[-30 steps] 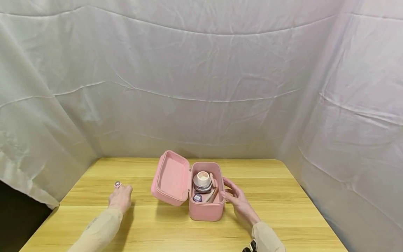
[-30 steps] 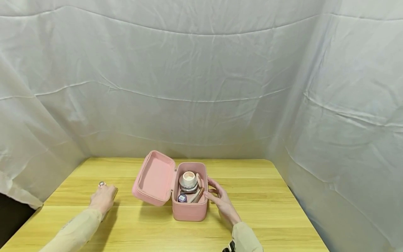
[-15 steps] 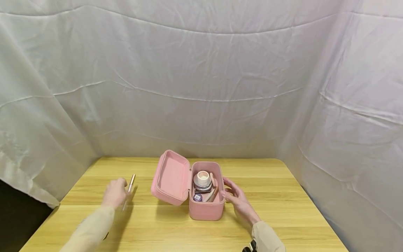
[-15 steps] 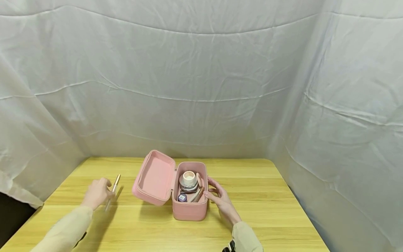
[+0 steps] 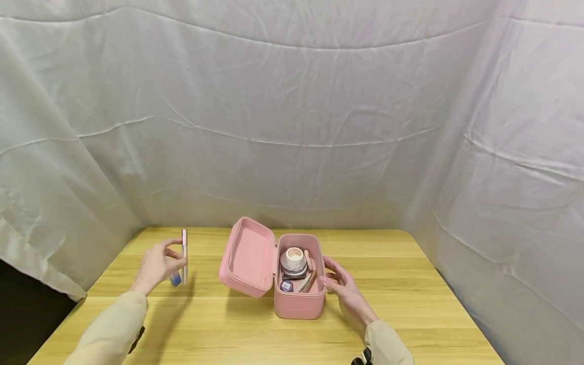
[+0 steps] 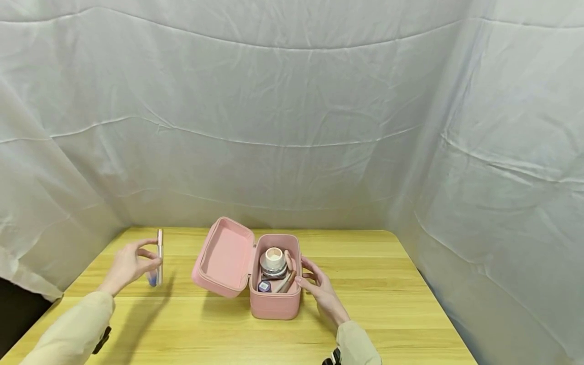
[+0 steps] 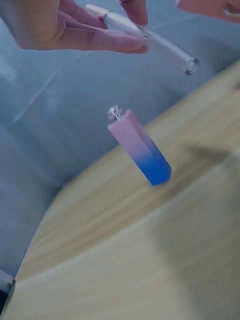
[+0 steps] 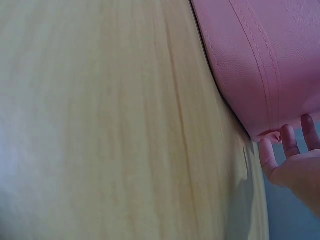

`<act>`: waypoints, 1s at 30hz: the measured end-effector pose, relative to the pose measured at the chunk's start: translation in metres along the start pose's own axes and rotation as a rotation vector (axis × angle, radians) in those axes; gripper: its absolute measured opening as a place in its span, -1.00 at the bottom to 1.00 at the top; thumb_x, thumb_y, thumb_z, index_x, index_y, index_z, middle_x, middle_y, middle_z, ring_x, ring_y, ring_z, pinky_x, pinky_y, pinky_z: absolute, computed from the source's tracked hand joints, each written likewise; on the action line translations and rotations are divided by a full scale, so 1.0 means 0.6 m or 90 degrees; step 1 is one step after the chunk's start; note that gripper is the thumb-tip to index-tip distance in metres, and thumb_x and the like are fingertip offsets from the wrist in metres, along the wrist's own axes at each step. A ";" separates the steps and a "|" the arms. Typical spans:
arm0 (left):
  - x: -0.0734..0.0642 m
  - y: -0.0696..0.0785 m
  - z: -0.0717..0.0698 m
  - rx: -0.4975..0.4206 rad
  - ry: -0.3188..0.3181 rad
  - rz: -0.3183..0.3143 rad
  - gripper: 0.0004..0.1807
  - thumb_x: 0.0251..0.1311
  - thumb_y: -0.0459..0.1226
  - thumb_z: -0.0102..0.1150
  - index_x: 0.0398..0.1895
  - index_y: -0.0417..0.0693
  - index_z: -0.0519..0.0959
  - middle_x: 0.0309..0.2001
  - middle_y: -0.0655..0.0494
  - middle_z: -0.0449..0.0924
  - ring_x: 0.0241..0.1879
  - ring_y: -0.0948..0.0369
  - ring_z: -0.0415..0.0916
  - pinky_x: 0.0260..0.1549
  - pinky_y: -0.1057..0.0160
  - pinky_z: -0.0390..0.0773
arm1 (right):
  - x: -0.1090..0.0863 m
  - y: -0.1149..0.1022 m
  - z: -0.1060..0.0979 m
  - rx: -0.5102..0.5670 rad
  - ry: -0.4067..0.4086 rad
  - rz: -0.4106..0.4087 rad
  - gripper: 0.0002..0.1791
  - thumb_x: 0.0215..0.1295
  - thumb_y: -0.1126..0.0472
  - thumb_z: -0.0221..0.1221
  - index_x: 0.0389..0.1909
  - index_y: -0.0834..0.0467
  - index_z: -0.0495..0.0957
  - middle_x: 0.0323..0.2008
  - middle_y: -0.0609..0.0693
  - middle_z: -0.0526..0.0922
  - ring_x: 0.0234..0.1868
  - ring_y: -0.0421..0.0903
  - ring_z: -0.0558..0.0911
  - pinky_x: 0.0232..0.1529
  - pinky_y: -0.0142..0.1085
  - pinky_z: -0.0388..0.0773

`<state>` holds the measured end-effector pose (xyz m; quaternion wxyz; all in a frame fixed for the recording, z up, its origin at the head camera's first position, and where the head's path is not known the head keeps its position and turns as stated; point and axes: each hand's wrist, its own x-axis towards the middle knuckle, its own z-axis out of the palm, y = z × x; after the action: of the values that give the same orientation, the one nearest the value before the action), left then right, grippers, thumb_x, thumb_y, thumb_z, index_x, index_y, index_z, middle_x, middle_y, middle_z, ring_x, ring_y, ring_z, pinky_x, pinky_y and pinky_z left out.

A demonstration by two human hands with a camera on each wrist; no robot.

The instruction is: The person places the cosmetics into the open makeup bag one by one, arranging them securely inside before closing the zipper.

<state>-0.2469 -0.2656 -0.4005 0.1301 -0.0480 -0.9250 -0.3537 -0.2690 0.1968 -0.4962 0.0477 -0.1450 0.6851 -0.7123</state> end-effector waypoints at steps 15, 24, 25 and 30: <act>0.007 0.073 -0.034 -0.041 0.125 0.054 -0.59 0.17 -0.30 0.31 0.09 -0.22 0.55 -0.17 -0.21 0.75 -0.51 0.29 0.72 -0.14 0.27 0.47 | 0.000 0.000 0.000 -0.004 0.000 -0.005 -0.27 0.39 0.34 0.15 0.51 0.34 0.10 0.41 0.29 0.24 0.07 -0.22 0.47 -0.13 -0.44 0.53; 0.009 0.139 -0.033 -0.072 0.159 0.086 -0.62 0.21 -0.30 0.28 0.09 -0.18 0.56 -0.17 -0.18 0.75 -0.27 -0.11 0.77 -0.37 0.51 0.57 | 0.000 -0.002 0.001 -0.001 0.000 -0.007 -0.27 0.39 0.33 0.15 0.51 0.34 0.10 0.42 0.29 0.24 0.08 -0.22 0.46 -0.11 -0.44 0.53; 0.009 0.145 -0.031 -0.077 0.159 0.088 -0.63 0.21 -0.30 0.28 0.09 -0.17 0.56 -0.17 -0.18 0.75 -0.27 -0.11 0.77 -0.39 0.50 0.59 | 0.000 -0.001 0.001 -0.002 0.001 -0.006 -0.27 0.39 0.33 0.15 0.51 0.34 0.10 0.41 0.28 0.24 0.07 -0.22 0.46 -0.12 -0.44 0.53; 0.011 0.172 -0.012 -0.091 0.153 0.121 -0.66 0.19 -0.35 0.27 0.05 -0.16 0.58 -0.21 -0.15 0.73 -0.27 -0.07 0.76 -0.32 0.30 0.76 | 0.000 0.000 0.000 -0.005 -0.003 -0.007 -0.27 0.40 0.33 0.14 0.52 0.34 0.10 0.39 0.27 0.27 0.06 -0.23 0.47 -0.13 -0.44 0.53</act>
<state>-0.2332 -0.1935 -0.3272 0.2691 -0.1019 -0.8666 -0.4076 -0.2689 0.1968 -0.4959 0.0446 -0.1505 0.6869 -0.7096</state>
